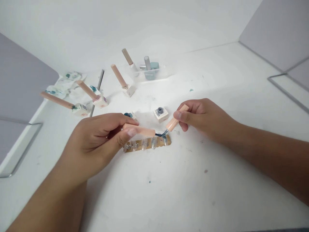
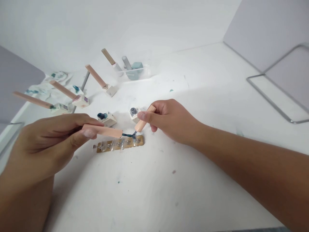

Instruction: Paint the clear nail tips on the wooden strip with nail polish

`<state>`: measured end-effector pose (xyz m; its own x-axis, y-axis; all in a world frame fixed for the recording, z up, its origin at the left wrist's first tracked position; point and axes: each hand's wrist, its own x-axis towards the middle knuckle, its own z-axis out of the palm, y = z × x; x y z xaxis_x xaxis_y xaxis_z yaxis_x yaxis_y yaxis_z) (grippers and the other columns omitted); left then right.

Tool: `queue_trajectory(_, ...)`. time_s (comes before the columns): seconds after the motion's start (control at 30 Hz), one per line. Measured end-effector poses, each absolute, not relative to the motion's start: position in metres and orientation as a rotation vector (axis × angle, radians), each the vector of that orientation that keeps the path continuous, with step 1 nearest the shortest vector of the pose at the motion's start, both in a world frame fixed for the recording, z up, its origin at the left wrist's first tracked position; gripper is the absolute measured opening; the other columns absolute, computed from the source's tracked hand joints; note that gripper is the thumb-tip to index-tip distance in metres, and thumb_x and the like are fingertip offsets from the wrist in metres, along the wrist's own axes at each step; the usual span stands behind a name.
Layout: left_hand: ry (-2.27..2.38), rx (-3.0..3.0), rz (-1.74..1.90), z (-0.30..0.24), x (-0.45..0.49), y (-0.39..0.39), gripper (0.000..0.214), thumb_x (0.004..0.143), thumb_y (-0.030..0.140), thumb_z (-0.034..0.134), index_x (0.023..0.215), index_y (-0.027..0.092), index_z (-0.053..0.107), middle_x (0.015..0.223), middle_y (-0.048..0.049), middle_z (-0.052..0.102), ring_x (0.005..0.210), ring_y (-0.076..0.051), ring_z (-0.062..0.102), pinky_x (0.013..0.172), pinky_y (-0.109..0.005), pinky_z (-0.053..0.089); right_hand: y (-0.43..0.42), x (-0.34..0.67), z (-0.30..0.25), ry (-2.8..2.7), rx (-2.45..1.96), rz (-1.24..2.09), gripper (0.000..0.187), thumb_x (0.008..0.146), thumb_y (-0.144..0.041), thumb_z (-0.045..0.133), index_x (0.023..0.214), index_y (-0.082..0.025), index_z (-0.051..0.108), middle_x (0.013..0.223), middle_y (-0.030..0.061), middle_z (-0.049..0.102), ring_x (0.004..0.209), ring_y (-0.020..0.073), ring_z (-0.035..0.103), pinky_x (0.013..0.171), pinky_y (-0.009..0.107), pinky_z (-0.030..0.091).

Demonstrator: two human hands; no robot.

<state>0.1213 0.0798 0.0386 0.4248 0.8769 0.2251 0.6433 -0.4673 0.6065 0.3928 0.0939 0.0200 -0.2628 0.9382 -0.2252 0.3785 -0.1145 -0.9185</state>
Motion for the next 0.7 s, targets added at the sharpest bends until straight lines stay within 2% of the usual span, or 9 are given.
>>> queue_trajectory(0.17, 1.276, 2.247, 0.811, 0.0384, 0.1222, 0.077, 0.01, 0.09, 0.028, 0.065, 0.097, 0.03, 0.072, 0.082, 0.0015, 0.073, 0.073, -0.015, 0.066, 0.061, -0.025, 0.048, 0.0946, 0.3925, 0.0216, -1.651, -1.481, 1.382, 0.037, 0.086, -0.049, 0.065, 0.065, -0.018, 0.062, 0.059, -0.0032, 0.059, 0.04, 0.0031, 0.035, 0.039, 0.023, 0.022)
queue_trajectory(0.37, 1.245, 2.324, 0.692, 0.0365, 0.1235, 0.0792, 0.01, 0.091, 0.028, 0.063, 0.097, 0.03, 0.071, 0.077, 0.003, 0.071, 0.064, -0.012, 0.062, 0.053, -0.023, 0.043, 0.0943, 0.3941, 0.0182, -1.662, -1.451, 1.361, 0.038, 0.086, -0.05, 0.065, 0.065, -0.019, 0.062, 0.057, -0.0037, 0.057, 0.041, 0.0035, 0.035, 0.04, 0.023, 0.023)
queue_trajectory(0.6, 1.222, 2.266, 0.812, 0.0364, 0.1285, 0.0774, 0.011, 0.09, 0.025, 0.065, 0.096, 0.03, 0.072, 0.083, 0.001, 0.072, 0.073, -0.014, 0.064, 0.059, -0.024, 0.047, 0.0942, 0.3936, 0.0194, -1.666, -1.488, 1.362, 0.036, 0.087, -0.048, 0.064, 0.066, -0.018, 0.061, 0.058, -0.0036, 0.059, 0.04, 0.0031, 0.035, 0.04, 0.023, 0.022)
queue_trajectory(0.7, 1.2, 2.283, 0.776, 0.0343, 0.1269, 0.0781, 0.012, 0.091, 0.025, 0.064, 0.098, 0.031, 0.071, 0.081, 0.001, 0.071, 0.07, -0.013, 0.062, 0.057, -0.024, 0.045, 0.0947, 0.3937, 0.0185, -1.672, -1.446, 1.356, 0.035, 0.087, -0.046, 0.064, 0.066, -0.018, 0.06, 0.057, -0.0036, 0.058, 0.041, 0.0029, 0.034, 0.04, 0.022, 0.022)
